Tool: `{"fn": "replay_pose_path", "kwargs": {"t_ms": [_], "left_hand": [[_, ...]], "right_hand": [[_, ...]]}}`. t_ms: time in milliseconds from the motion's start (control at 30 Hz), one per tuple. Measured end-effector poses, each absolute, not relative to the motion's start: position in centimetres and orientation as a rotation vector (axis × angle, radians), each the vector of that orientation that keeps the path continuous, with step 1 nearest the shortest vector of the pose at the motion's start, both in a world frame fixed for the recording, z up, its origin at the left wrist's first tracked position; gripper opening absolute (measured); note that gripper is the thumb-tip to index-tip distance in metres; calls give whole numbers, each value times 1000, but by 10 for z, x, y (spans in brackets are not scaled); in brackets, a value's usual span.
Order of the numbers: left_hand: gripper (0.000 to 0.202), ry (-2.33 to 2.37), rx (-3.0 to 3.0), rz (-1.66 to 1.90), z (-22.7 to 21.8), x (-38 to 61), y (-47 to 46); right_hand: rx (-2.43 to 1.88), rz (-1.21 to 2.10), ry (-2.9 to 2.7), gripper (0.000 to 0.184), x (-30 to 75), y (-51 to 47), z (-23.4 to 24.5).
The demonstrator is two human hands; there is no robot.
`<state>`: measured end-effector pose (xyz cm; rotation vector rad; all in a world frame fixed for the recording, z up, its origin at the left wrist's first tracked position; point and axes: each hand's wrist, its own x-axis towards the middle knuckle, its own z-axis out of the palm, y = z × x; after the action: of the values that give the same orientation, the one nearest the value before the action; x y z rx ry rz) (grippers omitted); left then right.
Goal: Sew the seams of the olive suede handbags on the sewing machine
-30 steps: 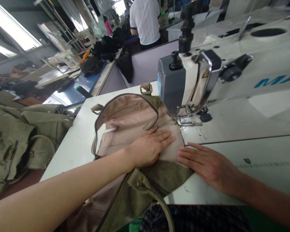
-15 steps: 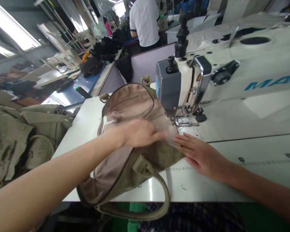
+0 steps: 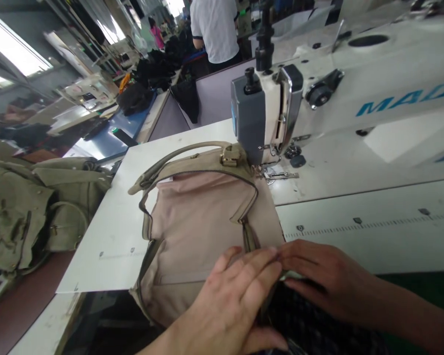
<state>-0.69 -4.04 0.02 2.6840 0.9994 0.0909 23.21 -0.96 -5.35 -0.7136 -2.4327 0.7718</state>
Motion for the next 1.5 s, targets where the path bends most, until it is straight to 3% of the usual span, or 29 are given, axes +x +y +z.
{"fn": "replay_pose_path", "kwargs": {"t_ms": [133,267,400,533,633,767,900,1033,1200,1367,1500], "left_hand": [[62,1117,2554,-100,0,-8,-44],[74,1105,2537,-150,-10,-9,-50],[77,1202,2564,-13,-18,-8,-62],[59,1260,2708,187,-6,-7,-64],[53,1156,2833,96,8,-11,-54],[75,1079,2514,-213,10,-21,-37],[85,1062,2417,-296,4,-28,-33],[95,1027,2445,-355,8,-31,-32],[95,1042,2497,-337,3,-31,-33],[96,1095,2511,-258,-7,-31,-40],[102,1103,2547,-198,-9,-30,-43]], "right_hand": [[-691,647,-2472,25,228,-14,-52],[-756,552,-2523,32,218,-17,-54],[-734,688,-2391,33,212,-21,-54],[-573,703,-2239,29,205,-20,-49],[-515,720,-2205,27,202,-20,-51],[-567,805,-2238,26,202,-25,-67],[-605,869,-2231,24,203,-29,-70],[-657,916,-2196,34,205,-21,-62],[-714,656,-2272,39,207,-4,-64],[-677,336,-2342,30,206,2,-67],[-710,274,-2318,30,201,2,-67]]}}
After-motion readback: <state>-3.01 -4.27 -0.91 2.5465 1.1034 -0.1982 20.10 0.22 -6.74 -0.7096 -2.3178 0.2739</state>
